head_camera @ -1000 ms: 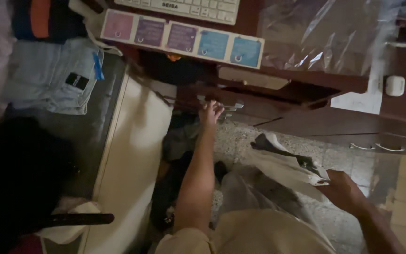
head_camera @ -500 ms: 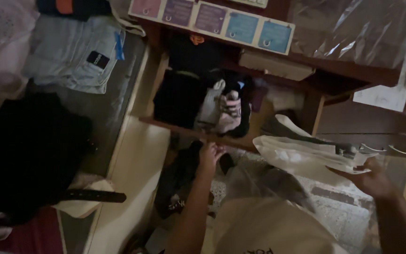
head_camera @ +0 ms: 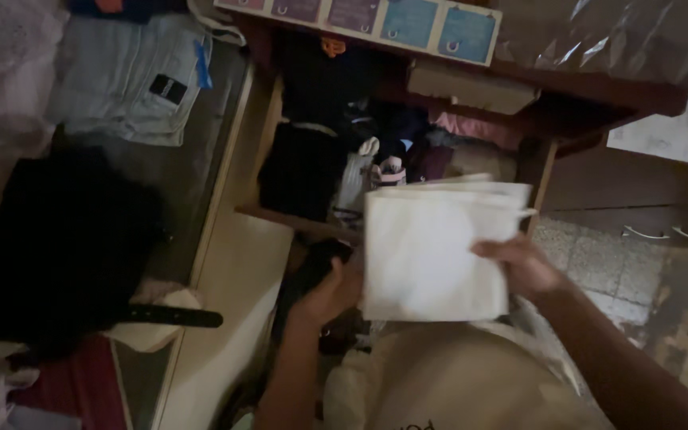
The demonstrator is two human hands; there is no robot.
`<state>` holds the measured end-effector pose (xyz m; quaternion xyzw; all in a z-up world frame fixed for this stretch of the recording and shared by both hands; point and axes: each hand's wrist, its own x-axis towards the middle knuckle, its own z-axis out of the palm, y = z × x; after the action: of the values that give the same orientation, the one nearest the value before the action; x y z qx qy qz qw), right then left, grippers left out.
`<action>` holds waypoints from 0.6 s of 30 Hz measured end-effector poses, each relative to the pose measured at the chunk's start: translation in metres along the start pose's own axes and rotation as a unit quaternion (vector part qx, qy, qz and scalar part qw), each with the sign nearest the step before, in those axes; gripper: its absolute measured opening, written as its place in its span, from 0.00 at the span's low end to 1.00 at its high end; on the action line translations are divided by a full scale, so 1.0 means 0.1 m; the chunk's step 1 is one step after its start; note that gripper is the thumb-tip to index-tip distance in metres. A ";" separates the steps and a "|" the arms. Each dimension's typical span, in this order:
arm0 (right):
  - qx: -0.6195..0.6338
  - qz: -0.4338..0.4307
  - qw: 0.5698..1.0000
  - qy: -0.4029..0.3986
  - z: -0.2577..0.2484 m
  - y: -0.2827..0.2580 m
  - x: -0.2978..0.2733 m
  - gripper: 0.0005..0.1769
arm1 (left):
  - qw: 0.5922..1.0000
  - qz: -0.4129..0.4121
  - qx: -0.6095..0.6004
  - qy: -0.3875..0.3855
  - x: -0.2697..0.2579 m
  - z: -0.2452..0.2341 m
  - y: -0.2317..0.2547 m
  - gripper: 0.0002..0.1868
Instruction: The person picks up several items from a desk and a storage area, including papers, a notebook, and various articles of clothing, then folds the clothes and places the items into a drawer and onto a shelf.
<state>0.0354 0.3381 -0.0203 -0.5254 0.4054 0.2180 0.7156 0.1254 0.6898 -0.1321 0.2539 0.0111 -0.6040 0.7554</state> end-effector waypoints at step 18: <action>0.005 -0.145 0.989 0.008 1.80 -0.07 2.18 0.24 | 0.541 0.150 0.678 0.474 0.74 -0.76 2.08 0.39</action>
<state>0.2291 0.4785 -0.1710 -0.5769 0.3316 0.1059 0.7389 0.3586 0.6823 -0.1449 0.9377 -0.0834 -0.1005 0.3221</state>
